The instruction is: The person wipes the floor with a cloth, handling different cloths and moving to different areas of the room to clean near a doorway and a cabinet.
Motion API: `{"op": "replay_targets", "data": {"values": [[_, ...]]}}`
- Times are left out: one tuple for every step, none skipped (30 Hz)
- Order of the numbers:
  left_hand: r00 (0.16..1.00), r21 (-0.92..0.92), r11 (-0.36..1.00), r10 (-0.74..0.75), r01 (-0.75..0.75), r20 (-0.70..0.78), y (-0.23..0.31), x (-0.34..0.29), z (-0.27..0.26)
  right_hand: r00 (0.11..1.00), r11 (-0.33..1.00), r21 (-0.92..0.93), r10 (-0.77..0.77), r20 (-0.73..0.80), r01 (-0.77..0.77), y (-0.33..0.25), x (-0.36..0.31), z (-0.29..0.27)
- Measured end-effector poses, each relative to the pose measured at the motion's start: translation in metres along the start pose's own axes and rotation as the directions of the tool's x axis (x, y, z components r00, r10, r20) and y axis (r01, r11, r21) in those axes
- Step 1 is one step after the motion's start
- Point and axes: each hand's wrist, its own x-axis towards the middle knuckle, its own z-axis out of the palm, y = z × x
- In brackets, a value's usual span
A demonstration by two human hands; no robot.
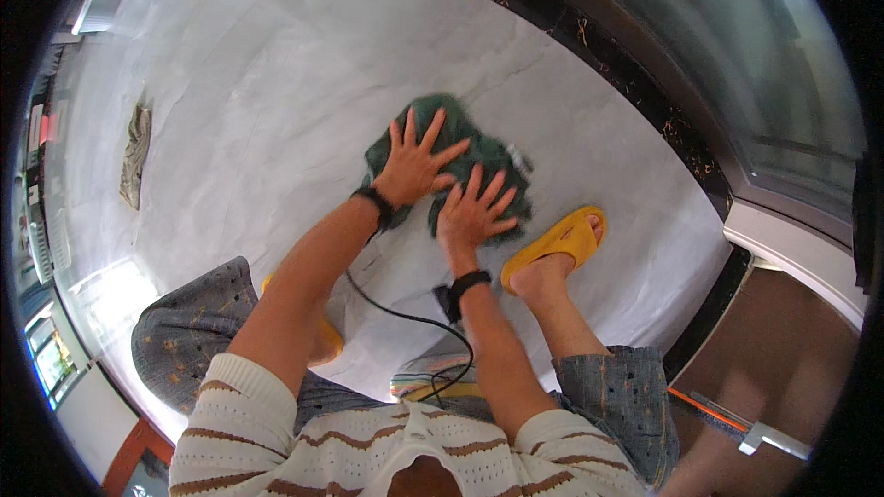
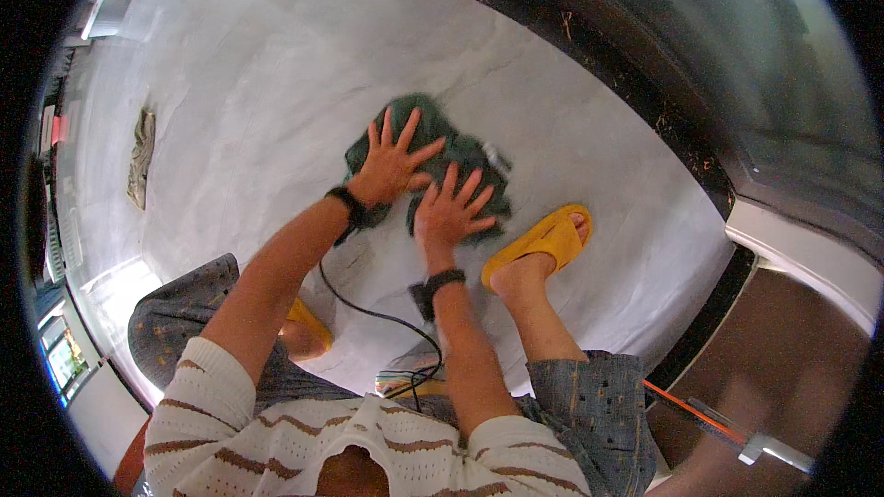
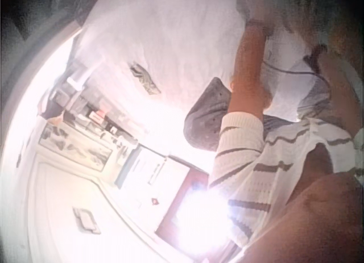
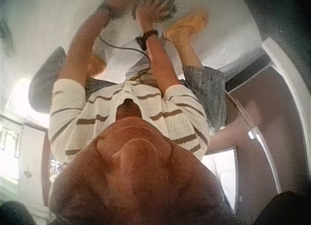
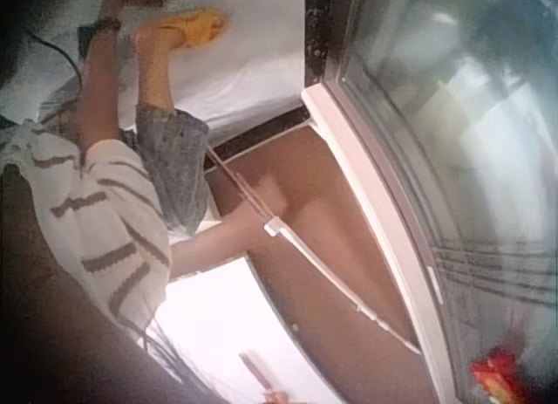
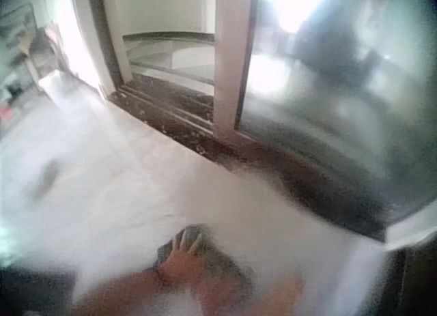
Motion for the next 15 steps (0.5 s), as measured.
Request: {"op": "replay_targets", "data": {"values": [[0.996,0.015,1.0,-0.013,0.014,-0.085,-0.002,0.028,-0.001,0.998,1.0,0.019,-0.002,-0.056,0.003,0.002,0.032,-0.001],[0.987,-0.014,1.0,-0.021,0.019,-0.158,-0.007,0.054,0.004,0.994,0.999,0.0,-0.034,-0.1,0.034,0.006,0.062,0.002],[0.989,-0.033,0.997,-0.069,0.065,-0.13,-0.005,0.083,0.0,0.993,0.998,-0.023,-0.052,-0.102,0.05,0.012,0.097,0.001],[0.979,-0.062,0.994,-0.095,0.085,-0.179,-0.006,0.11,0.001,0.981,0.992,-0.034,-0.122,-0.153,0.119,0.021,0.127,0.0],[0.97,-0.058,0.994,-0.102,0.092,-0.222,-0.005,0.136,0.002,0.974,0.987,-0.055,-0.156,-0.165,0.149,0.031,0.157,0.0],[0.959,-0.058,0.994,-0.11,0.098,-0.261,-0.002,0.162,0.005,0.975,0.984,-0.061,-0.175,-0.134,0.168,0.043,0.186,0.0],[0.958,-0.055,0.993,-0.115,0.104,-0.264,-0.008,0.18,0.004,0.979,0.982,-0.067,-0.183,-0.09,0.178,0.043,0.207,-0.003],[0.957,-0.047,0.992,-0.123,0.114,-0.264,-0.018,0.195,0.002,0.98,0.98,-0.066,-0.192,-0.043,0.189,0.037,0.226,-0.006],[0.956,-0.042,0.992,-0.125,0.118,-0.264,-0.02,0.214,-0.001,0.981,0.979,-0.078,-0.19,-0.038,0.187,0.037,0.245,-0.01],[0.958,-0.047,0.992,-0.129,0.121,-0.257,-0.024,0.229,-0.003,0.985,0.983,-0.079,-0.17,-0.034,0.166,0.033,0.262,-0.011],[0.95,-0.019,0.988,-0.15,0.151,-0.273,-0.031,0.239,-0.003,0.989,0.986,-0.075,-0.149,-0.025,0.147,0.028,0.276,-0.009],[0.942,0.004,0.985,-0.166,0.175,-0.29,-0.034,0.253,-0.004,0.989,0.986,-0.078,-0.146,-0.013,0.145,0.026,0.291,-0.007],[0.945,0.0,0.985,-0.168,0.175,-0.282,-0.038,0.268,-0.008,0.982,0.982,-0.062,-0.182,-0.042,0.18,0.026,0.307,-0.006],[0.934,0.018,0.977,-0.197,0.212,-0.297,-0.046,0.28,-0.011,0.973,0.975,-0.035,-0.222,-0.068,0.22,0.02,0.321,-0.003],[0.926,0.028,0.97,-0.22,0.24,-0.308,-0.049,0.289,-0.012,0.975,0.976,-0.035,-0.218,-0.05,0.217,0.023,0.337,-0.001]]}}
